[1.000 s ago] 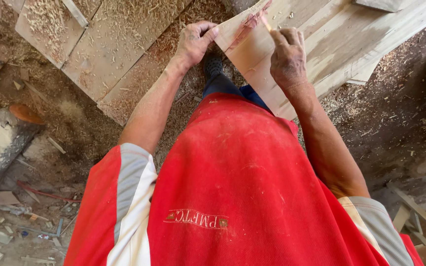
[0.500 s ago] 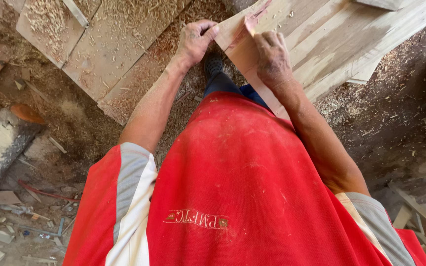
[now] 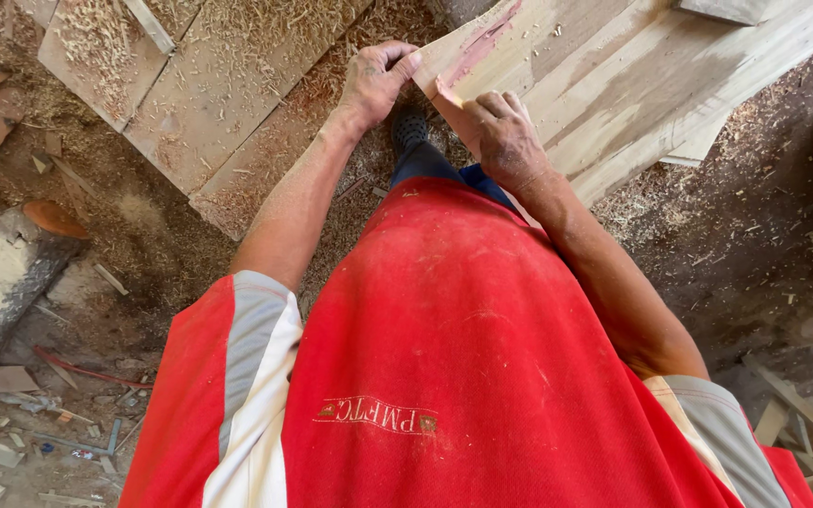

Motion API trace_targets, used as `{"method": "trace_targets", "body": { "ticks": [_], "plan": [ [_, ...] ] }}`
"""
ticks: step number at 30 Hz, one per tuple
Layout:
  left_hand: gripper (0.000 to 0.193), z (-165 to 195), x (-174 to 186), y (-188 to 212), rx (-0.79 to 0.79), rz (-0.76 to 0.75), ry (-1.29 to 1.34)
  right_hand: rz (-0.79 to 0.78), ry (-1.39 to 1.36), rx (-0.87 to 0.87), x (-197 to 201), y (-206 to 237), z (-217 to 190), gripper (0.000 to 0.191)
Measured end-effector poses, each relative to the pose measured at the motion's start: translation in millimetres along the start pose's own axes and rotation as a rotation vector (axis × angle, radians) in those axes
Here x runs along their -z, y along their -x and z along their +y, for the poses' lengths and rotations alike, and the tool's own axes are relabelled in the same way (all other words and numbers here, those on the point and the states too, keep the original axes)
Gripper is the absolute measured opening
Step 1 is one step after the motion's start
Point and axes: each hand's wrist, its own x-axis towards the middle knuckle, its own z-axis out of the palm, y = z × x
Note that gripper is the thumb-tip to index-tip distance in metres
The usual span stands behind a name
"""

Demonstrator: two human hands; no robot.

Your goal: The person works on a shaped wooden board laid on the workshop floor, spreading filler from a can along a crack in the board using a small wooden spreader. They reposition the board, press a small wood piece into the filled edge, and continue smoothing the seam by hand.

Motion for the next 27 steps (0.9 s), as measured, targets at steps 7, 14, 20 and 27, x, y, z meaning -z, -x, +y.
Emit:
{"method": "trace_targets", "body": {
  "ticks": [7,14,20,27],
  "plan": [
    [0.028,0.5,1.2,2.8,-0.095,0.012,0.019,0.047,-0.098,-0.284,-0.6,10.8,19.2,0.045],
    [0.027,0.7,-3.2,0.3,0.021,0.016,0.010,0.157,0.356,-0.265,-5.0,1.5,51.2,0.046],
    [0.026,5.4,-2.7,1.2,-0.013,0.066,-0.008,0.008,0.344,-0.219,9.6,5.5,26.7,0.036],
    [0.025,8.4,4.4,-3.5,-0.045,0.056,-0.072,0.229,-0.064,-0.360,27.6,2.1,42.7,0.031]
  ]
}}
